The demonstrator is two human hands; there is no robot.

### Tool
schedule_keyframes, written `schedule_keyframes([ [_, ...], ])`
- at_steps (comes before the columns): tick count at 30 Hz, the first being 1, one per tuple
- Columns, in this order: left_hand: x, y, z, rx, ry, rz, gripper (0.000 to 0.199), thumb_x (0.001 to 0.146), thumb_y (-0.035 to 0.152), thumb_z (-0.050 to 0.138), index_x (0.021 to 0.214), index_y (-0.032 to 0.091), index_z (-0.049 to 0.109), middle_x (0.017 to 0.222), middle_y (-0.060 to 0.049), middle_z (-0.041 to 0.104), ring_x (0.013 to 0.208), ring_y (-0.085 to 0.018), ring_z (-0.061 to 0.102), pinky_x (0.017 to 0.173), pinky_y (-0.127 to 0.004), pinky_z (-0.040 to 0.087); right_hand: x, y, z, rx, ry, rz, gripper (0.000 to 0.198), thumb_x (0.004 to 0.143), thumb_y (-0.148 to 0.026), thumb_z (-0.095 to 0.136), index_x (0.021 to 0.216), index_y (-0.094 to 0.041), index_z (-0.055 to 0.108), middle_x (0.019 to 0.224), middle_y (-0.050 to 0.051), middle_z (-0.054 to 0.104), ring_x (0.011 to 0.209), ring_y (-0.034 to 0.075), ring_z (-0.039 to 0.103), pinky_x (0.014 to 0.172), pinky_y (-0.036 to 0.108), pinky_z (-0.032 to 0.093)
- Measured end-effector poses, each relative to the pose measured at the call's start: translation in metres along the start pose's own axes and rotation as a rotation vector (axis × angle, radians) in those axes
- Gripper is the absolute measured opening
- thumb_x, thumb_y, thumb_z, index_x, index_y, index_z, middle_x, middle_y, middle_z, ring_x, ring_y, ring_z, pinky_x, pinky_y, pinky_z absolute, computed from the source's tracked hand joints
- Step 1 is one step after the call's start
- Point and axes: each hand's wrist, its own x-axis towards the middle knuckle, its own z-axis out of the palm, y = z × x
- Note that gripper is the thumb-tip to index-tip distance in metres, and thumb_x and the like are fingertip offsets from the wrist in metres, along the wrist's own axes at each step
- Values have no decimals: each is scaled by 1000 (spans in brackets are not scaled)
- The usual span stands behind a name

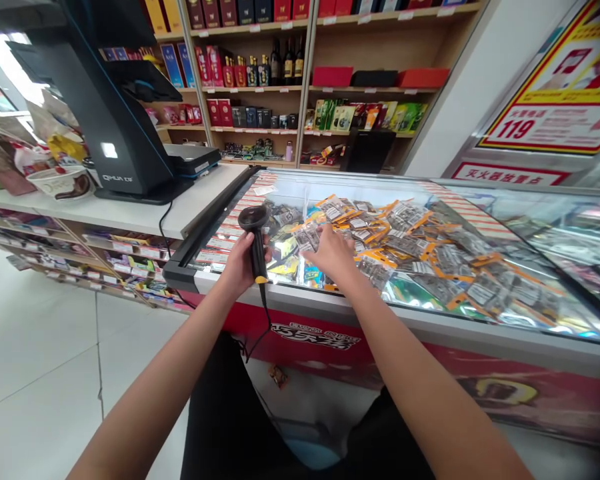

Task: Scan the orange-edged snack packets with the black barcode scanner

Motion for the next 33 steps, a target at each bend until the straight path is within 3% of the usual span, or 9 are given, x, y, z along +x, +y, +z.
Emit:
schedule_keyframes([
  [5, -1, -6, 0, 132, -47, 91, 62, 85, 73, 88, 109, 19, 68, 82, 1, 71, 45, -9, 55, 41, -23, 33, 13, 0, -10, 332, 72, 33, 37, 96, -40, 77, 123, -25, 57, 115, 11, 79, 103, 33, 75, 90, 40, 52],
  [9, -4, -8, -1, 220, -163, 77, 82, 84, 90, 78, 123, 19, 68, 75, 1, 72, 38, -12, 54, 36, -26, 32, 18, 2, -6, 496, 84, 72, 30, 96, -41, 74, 113, -26, 54, 99, 6, 78, 89, 29, 74, 82, 38, 51],
  [12, -7, -9, -4, 293, -253, 72, 82, 88, 94, 72, 115, 17, 69, 66, 0, 70, 35, -14, 54, 36, -26, 36, 21, 3, -3, 556, 70, 98, 32, 94, -42, 76, 113, -27, 55, 95, 5, 78, 84, 29, 73, 79, 38, 52],
  [17, -11, -12, -7, 355, -281, 107, 76, 93, 92, 68, 94, 17, 67, 67, -6, 73, 37, -14, 57, 37, -26, 40, 24, 5, -1, 596, 58, 128, 35, 94, -46, 77, 116, -27, 57, 94, 5, 78, 76, 28, 71, 74, 39, 53],
  [27, -9, -15, -12, 335, -357, 77, 76, 96, 90, 66, 114, 16, 67, 65, -1, 72, 35, -14, 56, 36, -25, 43, 29, 9, 8, 607, 109, 131, 36, 94, -44, 77, 120, -26, 60, 97, 6, 81, 84, 29, 74, 83, 42, 56],
  [30, -9, -14, -12, 341, -335, 86, 77, 96, 91, 66, 114, 16, 68, 63, 0, 69, 36, -14, 55, 37, -26, 43, 26, 7, 5, 539, 95, 130, 41, 96, -47, 77, 127, -24, 62, 111, 12, 83, 96, 33, 77, 89, 45, 58],
  [33, -7, -4, -18, 322, -238, 93, 77, 91, 92, 69, 111, 18, 68, 65, 2, 66, 37, -14, 54, 37, -26, 39, 25, 3, 1, 408, 53, 96, 49, 98, -43, 75, 140, -20, 62, 144, 20, 76, 126, 37, 74, 103, 47, 58],
])
